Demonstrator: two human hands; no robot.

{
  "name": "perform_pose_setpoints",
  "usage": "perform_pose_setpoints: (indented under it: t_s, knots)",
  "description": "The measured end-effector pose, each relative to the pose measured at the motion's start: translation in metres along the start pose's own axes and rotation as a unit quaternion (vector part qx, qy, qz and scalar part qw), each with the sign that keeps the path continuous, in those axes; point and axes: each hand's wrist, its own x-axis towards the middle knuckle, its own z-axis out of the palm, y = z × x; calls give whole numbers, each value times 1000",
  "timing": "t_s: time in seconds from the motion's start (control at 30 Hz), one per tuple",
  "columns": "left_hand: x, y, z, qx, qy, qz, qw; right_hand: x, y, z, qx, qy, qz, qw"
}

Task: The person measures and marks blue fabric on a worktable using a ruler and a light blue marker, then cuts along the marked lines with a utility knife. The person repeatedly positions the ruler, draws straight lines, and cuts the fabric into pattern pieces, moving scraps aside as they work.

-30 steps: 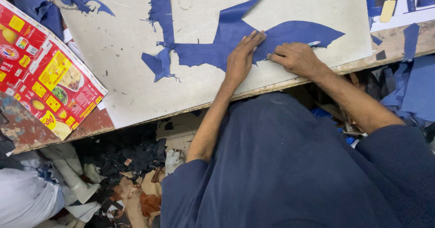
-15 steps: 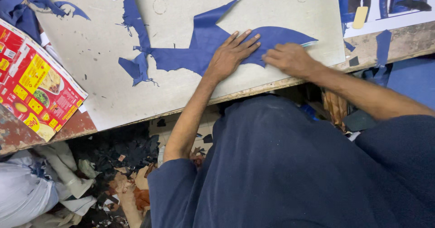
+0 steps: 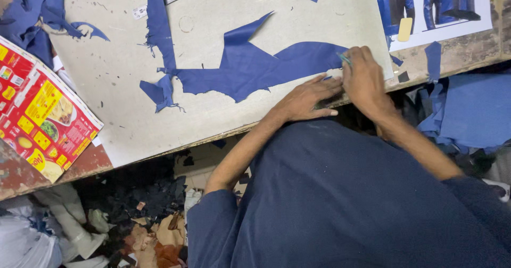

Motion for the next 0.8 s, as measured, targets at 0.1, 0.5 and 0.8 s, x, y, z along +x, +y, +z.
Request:
perform_pose_setpoints:
  t_s: [0.1, 0.5, 0.8]
  knots:
    - [6, 0, -4, -138, 81, -149, 976, 17, -13, 34, -18, 65, 38, 997]
    - [72, -40, 4, -8, 354, -183, 917, -64, -40, 33, -181, -55, 105, 976]
    - [-96, -106, -64, -54, 264, -118, 956, 16, -65, 28, -132, 42, -141, 980]
